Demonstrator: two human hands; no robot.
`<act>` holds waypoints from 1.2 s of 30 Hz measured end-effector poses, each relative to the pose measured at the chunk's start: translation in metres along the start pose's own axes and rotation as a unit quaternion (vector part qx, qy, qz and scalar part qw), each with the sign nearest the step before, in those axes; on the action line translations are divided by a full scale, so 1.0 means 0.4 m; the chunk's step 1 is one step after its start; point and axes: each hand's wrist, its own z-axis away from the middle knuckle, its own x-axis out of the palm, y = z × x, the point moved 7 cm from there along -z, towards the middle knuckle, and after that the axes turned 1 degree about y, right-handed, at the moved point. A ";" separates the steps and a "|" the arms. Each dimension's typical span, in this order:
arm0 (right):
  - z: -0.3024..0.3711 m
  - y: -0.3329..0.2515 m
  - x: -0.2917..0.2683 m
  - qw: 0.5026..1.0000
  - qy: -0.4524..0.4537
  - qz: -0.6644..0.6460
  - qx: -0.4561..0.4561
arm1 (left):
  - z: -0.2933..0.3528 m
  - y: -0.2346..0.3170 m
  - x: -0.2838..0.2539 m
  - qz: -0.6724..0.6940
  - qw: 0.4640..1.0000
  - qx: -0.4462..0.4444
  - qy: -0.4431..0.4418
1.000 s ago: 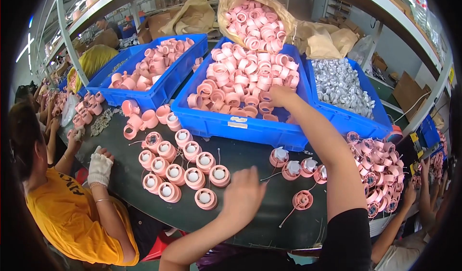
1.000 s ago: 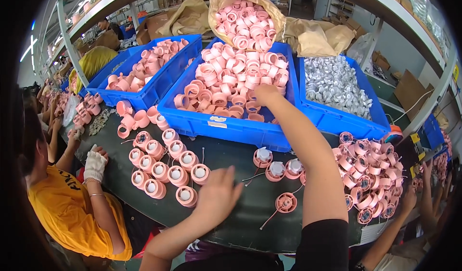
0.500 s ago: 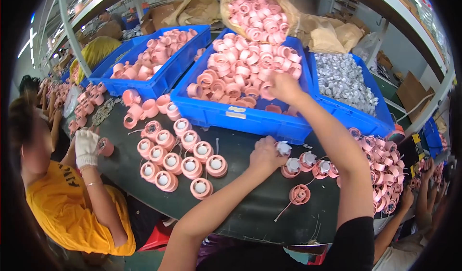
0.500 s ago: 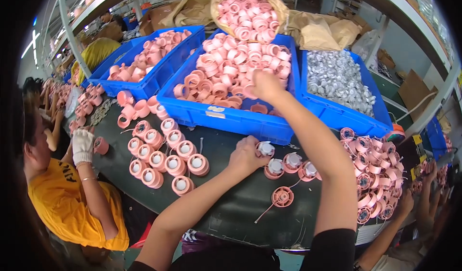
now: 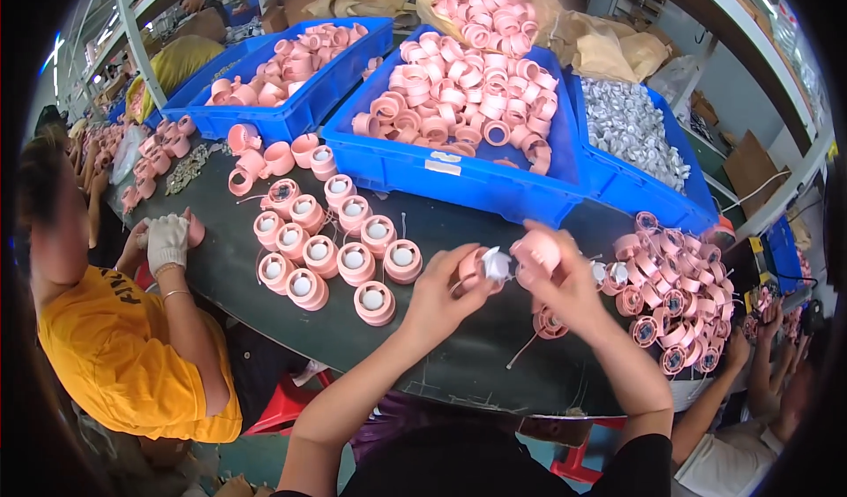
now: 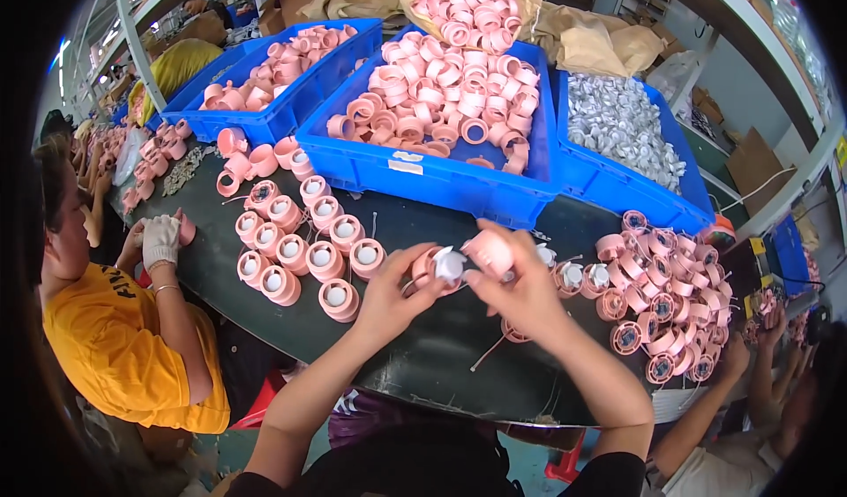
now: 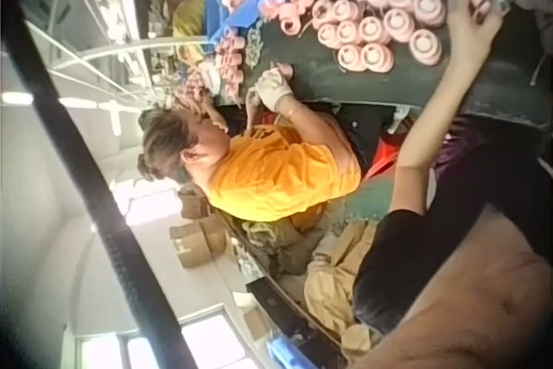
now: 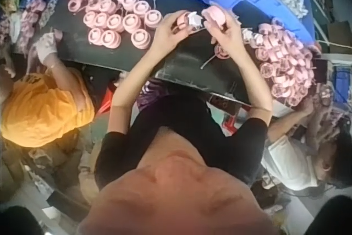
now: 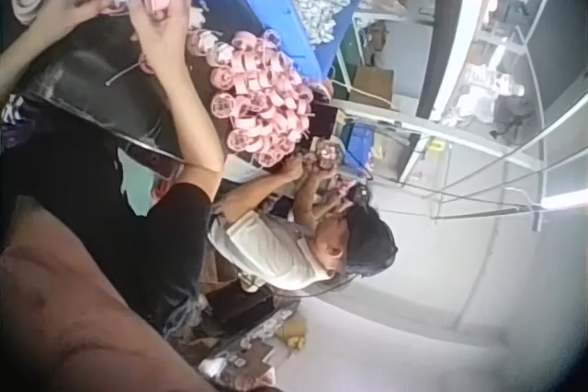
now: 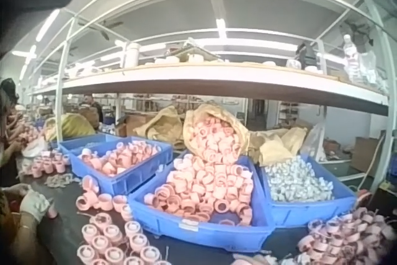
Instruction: The person assembles small plastic electronic components by hand, taking electronic parts from blue bins and fitting them into plastic housings on a factory production line.
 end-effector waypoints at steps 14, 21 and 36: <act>0.101 0.050 0.194 0.992 -0.099 -0.067 -0.032 | 0.182 -0.011 -0.052 0.313 0.933 -0.178 -0.002; 0.124 0.016 0.211 0.991 -0.086 -0.073 -0.077 | 0.221 0.006 -0.068 0.389 0.918 -0.073 -0.029; 0.163 -0.068 0.247 0.973 -0.061 0.092 -0.205 | 0.268 0.019 -0.081 0.355 0.927 -0.058 0.106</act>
